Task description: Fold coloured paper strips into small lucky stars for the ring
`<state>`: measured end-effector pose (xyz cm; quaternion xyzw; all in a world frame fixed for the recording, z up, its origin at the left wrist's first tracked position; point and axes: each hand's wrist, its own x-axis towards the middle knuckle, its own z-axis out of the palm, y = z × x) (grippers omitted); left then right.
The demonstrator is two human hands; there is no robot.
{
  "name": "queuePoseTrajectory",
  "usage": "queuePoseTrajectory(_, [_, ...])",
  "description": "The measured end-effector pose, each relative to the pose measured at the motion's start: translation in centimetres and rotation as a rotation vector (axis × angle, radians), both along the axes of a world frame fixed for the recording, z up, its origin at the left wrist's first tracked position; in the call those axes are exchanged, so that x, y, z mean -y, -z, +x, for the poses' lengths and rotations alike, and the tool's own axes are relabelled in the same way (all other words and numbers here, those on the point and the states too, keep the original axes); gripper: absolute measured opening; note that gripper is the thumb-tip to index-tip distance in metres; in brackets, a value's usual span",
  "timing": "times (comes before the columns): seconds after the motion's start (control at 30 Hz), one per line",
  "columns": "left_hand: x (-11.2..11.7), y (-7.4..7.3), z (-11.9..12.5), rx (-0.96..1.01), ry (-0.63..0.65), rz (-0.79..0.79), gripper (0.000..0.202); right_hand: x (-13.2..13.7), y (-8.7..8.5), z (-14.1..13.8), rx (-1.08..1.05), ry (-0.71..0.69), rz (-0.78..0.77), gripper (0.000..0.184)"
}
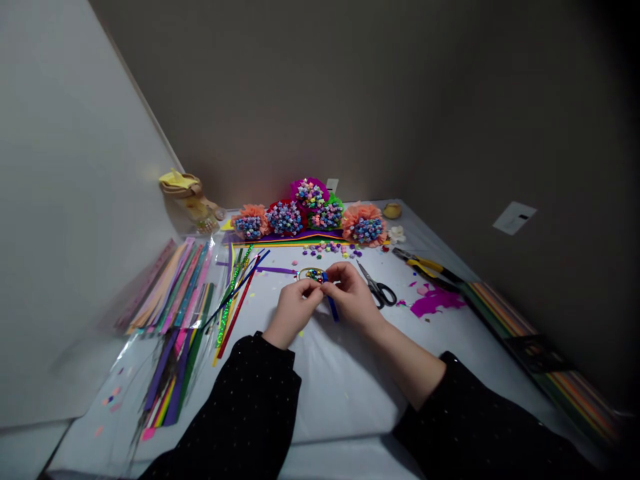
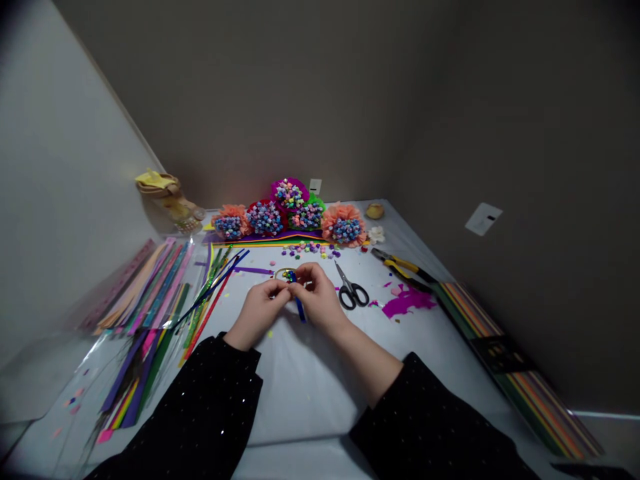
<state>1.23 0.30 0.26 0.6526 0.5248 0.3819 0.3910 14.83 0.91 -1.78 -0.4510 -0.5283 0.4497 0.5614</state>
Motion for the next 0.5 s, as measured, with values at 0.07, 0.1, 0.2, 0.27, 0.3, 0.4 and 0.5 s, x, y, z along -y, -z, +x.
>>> queuePoseTrajectory(0.07, [0.0, 0.0, 0.0, 0.006, 0.011, -0.004, 0.019, 0.1, -0.1, 0.0, 0.046, -0.017, -0.006, 0.016])
queuePoseTrajectory(0.1, [0.0, 0.0, 0.0, 0.004, 0.021, -0.006, 0.019, 0.1, -0.1, 0.1, 0.045, -0.032, -0.031, 0.014])
queuePoseTrajectory(0.2, [0.0, 0.2, -0.2, -0.031, 0.049, 0.006, 0.02, 0.0, -0.3, 0.5, -0.047, -0.029, -0.122, 0.015])
queuePoseTrajectory(0.27, [-0.1, 0.5, -0.5, -0.087, 0.099, -0.002, 0.02, -0.5, -0.5, 1.4, -0.153, 0.059, -0.123, 0.018])
queuePoseTrajectory(0.3, [-0.1, 0.7, -0.6, -0.124, 0.136, -0.021, 0.02, -0.9, -0.6, 2.0, -0.21, 0.125, -0.102, 0.018])
queuePoseTrajectory(0.4, [-0.2, 1.3, -1.1, -0.231, 0.244, -0.086, 0.02, -2.2, -1.0, 4.0, -0.402, 0.311, -0.048, 0.018])
queuePoseTrajectory(0.5, [-0.4, 1.7, -1.3, -0.242, 0.271, -0.112, 0.018, -3.1, -1.3, 5.4, -0.459, 0.438, -0.015, 0.02])
